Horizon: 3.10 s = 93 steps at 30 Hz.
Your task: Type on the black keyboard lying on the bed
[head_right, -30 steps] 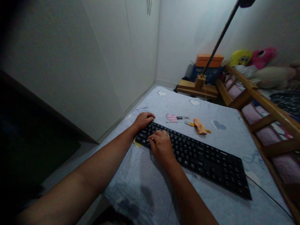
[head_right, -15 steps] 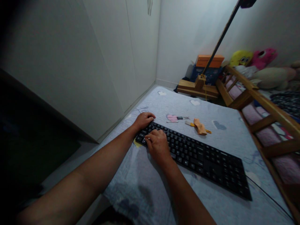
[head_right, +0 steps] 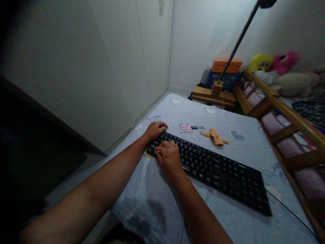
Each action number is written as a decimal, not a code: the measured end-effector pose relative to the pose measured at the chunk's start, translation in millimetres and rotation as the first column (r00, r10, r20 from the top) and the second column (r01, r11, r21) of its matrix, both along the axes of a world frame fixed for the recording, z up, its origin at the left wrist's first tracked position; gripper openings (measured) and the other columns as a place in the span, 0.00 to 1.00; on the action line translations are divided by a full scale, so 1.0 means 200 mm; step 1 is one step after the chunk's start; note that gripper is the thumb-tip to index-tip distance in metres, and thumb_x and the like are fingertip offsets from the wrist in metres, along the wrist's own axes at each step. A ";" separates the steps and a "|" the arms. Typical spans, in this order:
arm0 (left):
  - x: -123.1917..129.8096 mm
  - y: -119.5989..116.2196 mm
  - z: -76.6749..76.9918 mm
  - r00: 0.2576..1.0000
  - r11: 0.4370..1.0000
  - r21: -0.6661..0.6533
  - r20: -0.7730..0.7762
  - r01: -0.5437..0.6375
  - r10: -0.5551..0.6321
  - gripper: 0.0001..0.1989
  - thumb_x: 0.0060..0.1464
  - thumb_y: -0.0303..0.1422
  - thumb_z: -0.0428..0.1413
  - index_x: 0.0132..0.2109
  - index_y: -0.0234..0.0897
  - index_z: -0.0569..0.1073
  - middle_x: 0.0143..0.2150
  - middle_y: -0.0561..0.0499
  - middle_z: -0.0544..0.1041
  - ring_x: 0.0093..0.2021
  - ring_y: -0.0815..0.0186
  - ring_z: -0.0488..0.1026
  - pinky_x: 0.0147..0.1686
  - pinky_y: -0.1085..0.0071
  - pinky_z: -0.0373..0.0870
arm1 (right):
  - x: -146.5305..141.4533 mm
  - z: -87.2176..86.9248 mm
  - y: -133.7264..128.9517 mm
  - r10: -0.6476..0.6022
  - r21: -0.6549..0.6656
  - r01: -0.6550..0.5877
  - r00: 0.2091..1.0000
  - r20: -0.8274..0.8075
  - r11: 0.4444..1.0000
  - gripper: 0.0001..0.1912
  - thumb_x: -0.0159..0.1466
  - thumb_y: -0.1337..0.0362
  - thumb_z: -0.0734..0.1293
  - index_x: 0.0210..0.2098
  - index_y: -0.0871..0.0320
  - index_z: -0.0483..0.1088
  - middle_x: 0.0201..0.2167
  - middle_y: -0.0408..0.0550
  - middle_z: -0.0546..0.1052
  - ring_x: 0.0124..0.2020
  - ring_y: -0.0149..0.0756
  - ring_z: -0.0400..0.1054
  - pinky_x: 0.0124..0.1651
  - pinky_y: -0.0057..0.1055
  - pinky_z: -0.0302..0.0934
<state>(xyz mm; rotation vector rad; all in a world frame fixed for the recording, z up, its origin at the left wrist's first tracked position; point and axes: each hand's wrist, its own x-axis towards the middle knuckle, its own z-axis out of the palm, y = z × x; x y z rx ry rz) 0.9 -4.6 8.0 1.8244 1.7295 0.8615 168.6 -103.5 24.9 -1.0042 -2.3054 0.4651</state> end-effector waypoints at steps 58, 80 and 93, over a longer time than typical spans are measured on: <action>0.00 0.00 0.01 1.000 1.000 -0.001 0.007 -0.005 0.005 0.16 0.56 0.28 0.54 0.45 0.38 0.85 0.44 0.49 0.86 0.48 0.60 0.80 0.56 0.68 0.73 | 0.02 -0.01 -0.02 0.047 -0.016 -0.048 0.998 -0.046 0.999 0.09 0.69 0.70 0.68 0.37 0.55 0.82 0.37 0.49 0.80 0.41 0.42 0.68 0.48 0.41 0.60; 0.00 -0.01 0.02 1.000 1.000 -0.007 -0.016 0.000 0.000 0.16 0.57 0.28 0.53 0.45 0.37 0.85 0.45 0.48 0.86 0.49 0.61 0.80 0.56 0.68 0.72 | 0.05 0.00 -0.02 0.082 -0.028 -0.084 0.995 -0.060 0.996 0.09 0.69 0.70 0.68 0.37 0.54 0.81 0.36 0.49 0.80 0.41 0.42 0.69 0.48 0.40 0.61; 0.00 -0.01 0.02 1.000 1.000 -0.009 -0.016 -0.002 0.002 0.16 0.57 0.28 0.53 0.45 0.38 0.85 0.45 0.48 0.86 0.49 0.61 0.80 0.55 0.68 0.72 | 0.05 -0.01 -0.02 0.067 -0.029 -0.070 0.993 -0.093 0.997 0.09 0.68 0.72 0.68 0.36 0.55 0.80 0.36 0.49 0.80 0.41 0.42 0.70 0.49 0.40 0.63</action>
